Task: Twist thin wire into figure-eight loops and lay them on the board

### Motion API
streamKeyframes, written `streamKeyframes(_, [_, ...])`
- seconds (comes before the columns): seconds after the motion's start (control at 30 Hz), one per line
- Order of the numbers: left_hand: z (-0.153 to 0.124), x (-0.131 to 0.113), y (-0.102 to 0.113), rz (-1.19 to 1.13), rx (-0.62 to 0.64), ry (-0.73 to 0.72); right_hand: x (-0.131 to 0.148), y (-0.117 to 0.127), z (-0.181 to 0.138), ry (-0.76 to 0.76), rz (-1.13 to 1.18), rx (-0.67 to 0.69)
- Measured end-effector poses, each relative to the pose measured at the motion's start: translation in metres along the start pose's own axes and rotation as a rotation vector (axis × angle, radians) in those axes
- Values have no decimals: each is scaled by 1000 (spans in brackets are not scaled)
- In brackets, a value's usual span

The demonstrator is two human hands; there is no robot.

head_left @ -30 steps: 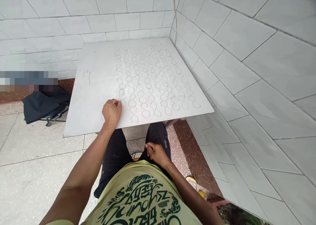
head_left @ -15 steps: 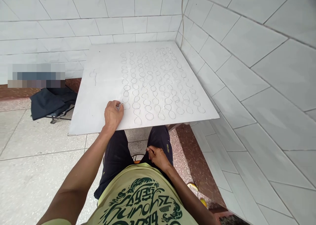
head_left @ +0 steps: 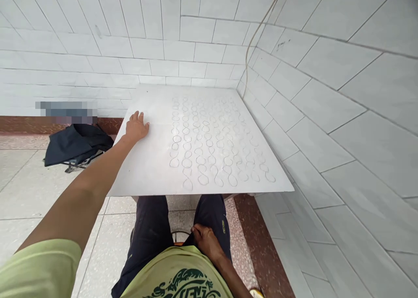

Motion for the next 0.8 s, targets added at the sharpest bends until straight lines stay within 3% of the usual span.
streamKeyframes(0.13, [28,5,-10,25,129,40,-2,-2,0,-5,10,-23])
streamKeyframes(0.27, [20,2,-18,12,173,-36,-3,-3,-1,-23,-5,-12])
streamKeyframes(0.4, [-19,0,-24,7,204,-152,1,-3,1,-40,-120,46])
streamKeyframes(0.6, [-104,-3,-16,-72,197,-351,6,-5,2,-28,-200,124])
streamKeyframes(0.8, [-173,2,5,-205,94,-307,10,-8,2,-4,-233,167])
Point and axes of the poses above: each hand's wrist, its own z-axis towards the middle knuckle, its own y-axis out of the back of the hand, x = y × z, the point moved 4 cm from there along z, towards the middle knuckle, and after that the axes turned 15 degrees about -z, right-handed, at the moved point
